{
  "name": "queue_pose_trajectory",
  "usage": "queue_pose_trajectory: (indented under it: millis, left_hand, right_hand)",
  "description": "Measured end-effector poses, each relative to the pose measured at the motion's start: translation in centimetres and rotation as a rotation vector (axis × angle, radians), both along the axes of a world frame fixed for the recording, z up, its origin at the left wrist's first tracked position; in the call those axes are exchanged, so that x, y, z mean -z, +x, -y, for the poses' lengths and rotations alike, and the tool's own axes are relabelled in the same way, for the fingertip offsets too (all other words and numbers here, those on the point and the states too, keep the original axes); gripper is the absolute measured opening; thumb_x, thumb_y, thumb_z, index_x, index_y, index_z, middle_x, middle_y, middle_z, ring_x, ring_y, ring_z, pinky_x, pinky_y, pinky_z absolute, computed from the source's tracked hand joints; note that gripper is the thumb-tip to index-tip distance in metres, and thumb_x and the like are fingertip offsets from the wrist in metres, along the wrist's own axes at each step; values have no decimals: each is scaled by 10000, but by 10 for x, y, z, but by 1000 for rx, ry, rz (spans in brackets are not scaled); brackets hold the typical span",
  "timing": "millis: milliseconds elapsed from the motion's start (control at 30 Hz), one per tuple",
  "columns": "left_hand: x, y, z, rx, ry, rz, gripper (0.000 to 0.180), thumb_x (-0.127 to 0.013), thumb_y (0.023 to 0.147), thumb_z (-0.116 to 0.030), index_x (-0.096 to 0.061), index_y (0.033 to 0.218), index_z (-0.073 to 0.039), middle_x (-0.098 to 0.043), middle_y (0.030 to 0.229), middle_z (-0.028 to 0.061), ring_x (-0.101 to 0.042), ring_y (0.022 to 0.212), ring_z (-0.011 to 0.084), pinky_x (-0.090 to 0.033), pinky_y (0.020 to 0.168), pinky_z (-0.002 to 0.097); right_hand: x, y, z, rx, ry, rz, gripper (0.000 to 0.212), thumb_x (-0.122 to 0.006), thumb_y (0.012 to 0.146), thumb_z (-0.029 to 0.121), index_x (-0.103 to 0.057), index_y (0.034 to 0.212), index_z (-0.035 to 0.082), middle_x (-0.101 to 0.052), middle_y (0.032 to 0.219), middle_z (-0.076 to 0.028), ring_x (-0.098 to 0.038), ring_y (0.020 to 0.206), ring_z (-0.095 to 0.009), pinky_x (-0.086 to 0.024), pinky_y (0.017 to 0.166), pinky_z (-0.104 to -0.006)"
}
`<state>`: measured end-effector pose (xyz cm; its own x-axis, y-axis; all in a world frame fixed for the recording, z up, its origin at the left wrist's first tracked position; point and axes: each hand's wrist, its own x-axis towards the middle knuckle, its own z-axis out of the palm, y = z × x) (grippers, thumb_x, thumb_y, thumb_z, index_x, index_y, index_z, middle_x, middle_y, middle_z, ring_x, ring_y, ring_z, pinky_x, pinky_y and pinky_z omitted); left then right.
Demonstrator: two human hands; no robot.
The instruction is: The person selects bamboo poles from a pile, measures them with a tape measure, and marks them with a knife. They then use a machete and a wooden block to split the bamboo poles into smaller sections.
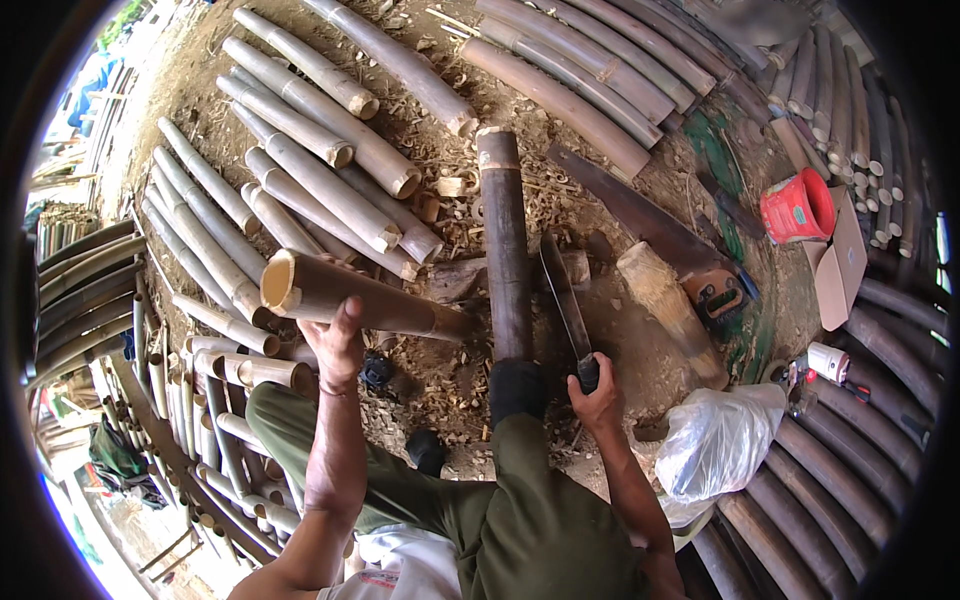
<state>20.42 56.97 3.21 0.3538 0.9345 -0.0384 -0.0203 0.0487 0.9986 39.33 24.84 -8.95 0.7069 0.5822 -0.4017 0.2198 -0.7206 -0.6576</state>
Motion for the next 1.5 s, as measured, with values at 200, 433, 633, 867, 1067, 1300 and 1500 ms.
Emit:
queue_pose_trajectory:
  millis: [200, 433, 633, 867, 1067, 1300, 1500]
  left_hand:
    - [-5, 22, 3, -7, 4, 81, 831, -913, 699, -275, -452, 1336, -6, -625, 1175, 140, -622, 1085, 244, -530, 940, 387]
    - [-19, 32, 5, -48, 61, 48, 656, -826, 750, -152, -447, 1268, -18, -645, 1066, 159, -654, 1001, 279, -550, 912, 458]
    - [-64, 23, 5, 85, 331, 485, 760, -796, 767, -215, -378, 1388, -86, -575, 1159, 135, -616, 1097, 342, -430, 1055, 591]
    - [-94, 58, 6, 156, 375, 573, 942, -799, 689, -661, -376, 1354, -144, -593, 1015, 87, -620, 906, 263, -493, 856, 471]
    - [-78, 76, 0, 309, 437, 601, 886, -821, 725, -581, -375, 1359, -152, -602, 1011, 95, -634, 880, 287, -522, 818, 486]
    - [-75, 72, -3, 398, 423, 600, 883, -838, 745, -514, -350, 1389, -159, -595, 1061, 116, -640, 905, 308, -524, 833, 499]
    - [-77, 68, -3, 400, 404, 591, 842, -852, 752, -454, -369, 1373, -151, -598, 1071, 122, -644, 913, 320, -525, 845, 504]
  right_hand:
    - [2, 8, 9, -4, -52, 5, 507, -706, 818, 221, -529, 1255, 35, -611, 1131, -223, -616, 1006, -426, -499, 857, -479]
    - [23, 6, 5, -24, -72, 146, 525, -709, 778, 169, -526, 1250, 29, -608, 1103, -221, -617, 968, -437, -502, 826, -485]
    - [-24, 17, -7, 92, 61, -69, 443, -692, 822, 166, -567, 1212, -2, -630, 893, -139, -636, 802, -289, -516, 754, -396]
    - [-54, 46, -24, 139, 173, -150, 416, -666, 875, 149, -595, 1249, -18, -579, 788, -53, -525, 676, -135, -464, 641, -309]
    - [-61, 58, -25, 127, 244, -37, 413, -609, 920, 146, -570, 1301, -10, -552, 735, 6, -518, 618, -78, -429, 578, -248]
    - [-68, 62, -29, 135, 251, -82, 396, -600, 925, 152, -579, 1285, -12, -564, 757, 0, -526, 625, -78, -434, 585, -242]
    - [-80, 69, -46, 137, 204, -178, 344, -632, 936, 164, -619, 1224, -24, -605, 824, -45, -522, 689, -119, -453, 659, -279]
